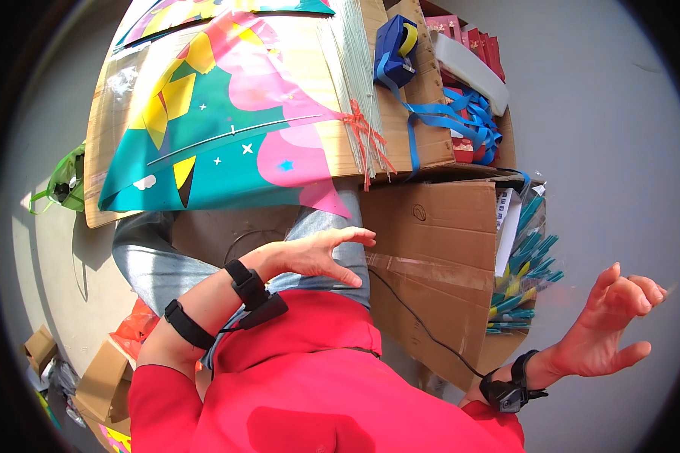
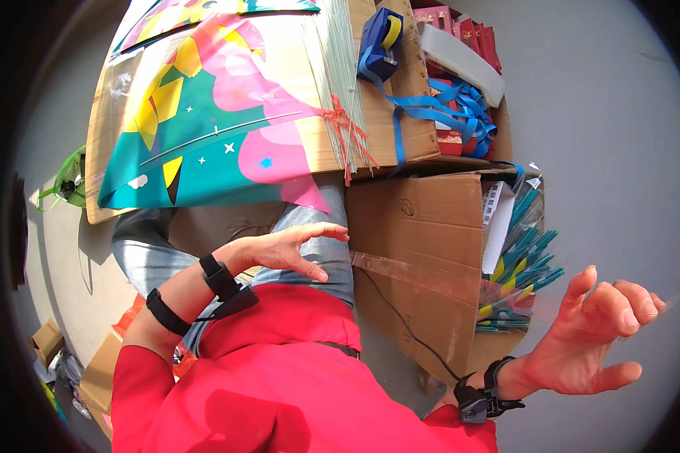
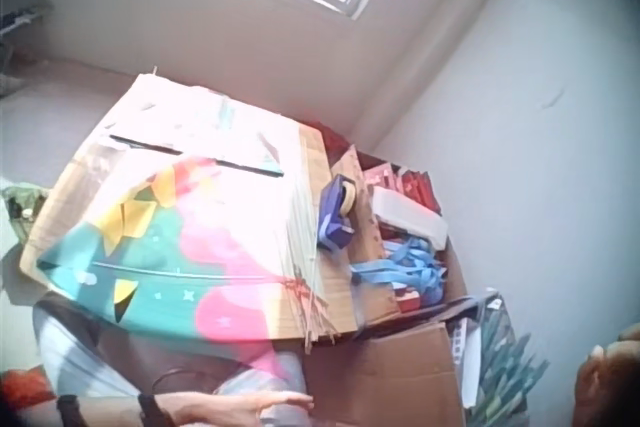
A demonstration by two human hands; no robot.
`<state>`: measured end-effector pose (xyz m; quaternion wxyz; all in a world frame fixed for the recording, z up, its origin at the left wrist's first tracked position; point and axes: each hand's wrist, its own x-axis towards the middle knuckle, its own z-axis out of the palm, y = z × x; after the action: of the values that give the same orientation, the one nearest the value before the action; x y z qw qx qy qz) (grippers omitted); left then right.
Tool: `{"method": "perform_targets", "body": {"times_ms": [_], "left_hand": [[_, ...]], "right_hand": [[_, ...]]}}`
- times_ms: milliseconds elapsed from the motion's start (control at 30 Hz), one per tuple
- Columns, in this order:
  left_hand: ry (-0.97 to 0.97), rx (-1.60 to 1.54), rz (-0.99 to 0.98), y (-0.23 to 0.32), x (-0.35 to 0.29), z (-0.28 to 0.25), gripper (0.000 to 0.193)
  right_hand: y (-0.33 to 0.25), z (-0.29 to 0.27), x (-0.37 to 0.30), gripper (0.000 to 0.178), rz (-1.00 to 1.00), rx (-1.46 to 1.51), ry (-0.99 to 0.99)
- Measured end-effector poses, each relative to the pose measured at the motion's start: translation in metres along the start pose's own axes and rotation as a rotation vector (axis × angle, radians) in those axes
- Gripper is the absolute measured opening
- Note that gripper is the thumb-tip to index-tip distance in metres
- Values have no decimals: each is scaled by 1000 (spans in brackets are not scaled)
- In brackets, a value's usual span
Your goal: The person is assembling a Pikachu-themed kite on a wooden board. They align a thin rod along the kite's center, secure it with tape, and attach a string to the kite's frame. The person handles the kite fabric, rods, tape, and string throughout the process.
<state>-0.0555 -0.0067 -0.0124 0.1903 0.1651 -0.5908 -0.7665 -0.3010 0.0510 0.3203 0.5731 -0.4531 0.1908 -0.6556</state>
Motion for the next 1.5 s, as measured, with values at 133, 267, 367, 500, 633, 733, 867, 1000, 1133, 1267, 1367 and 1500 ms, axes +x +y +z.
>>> {"method": "perform_targets", "body": {"times_ms": [133,267,367,500,633,733,867,1000,1133,1267,1367,1500], "left_hand": [[53,-420,-112,-7,-4,1,40],[289,-596,-144,-18,-26,-9,21],[298,-719,-111,-13,-47,-15,21],[278,-940,-58,-8,-72,-18,37],[247,-957,-7,-5,-87,-10,48],[239,-966,-28,1,-87,-6,47],[190,-847,12,-9,-94,1,37],[231,-741,-30,1,-97,8,25],[394,-693,-53,4,-115,15,19],[671,-483,-35,-5,-150,20,13],[1019,314,53,3,-169,25,12],[1151,1519,72,27,-222,29,29]], "right_hand": [[-5,-5,-3,65,-41,11,38],[0,-24,-11,68,-75,24,113],[8,-40,-17,71,-79,26,154],[19,-57,-24,72,-92,26,226],[29,-71,-26,72,-100,23,286],[21,-72,-27,72,-117,-9,291],[21,-77,-26,72,-82,57,225],[23,-81,-26,71,-91,68,220],[35,-86,-28,67,-77,95,246],[65,-103,-38,58,8,150,388],[96,-120,-48,54,195,270,268],[170,-136,-80,46,423,390,576]]}}
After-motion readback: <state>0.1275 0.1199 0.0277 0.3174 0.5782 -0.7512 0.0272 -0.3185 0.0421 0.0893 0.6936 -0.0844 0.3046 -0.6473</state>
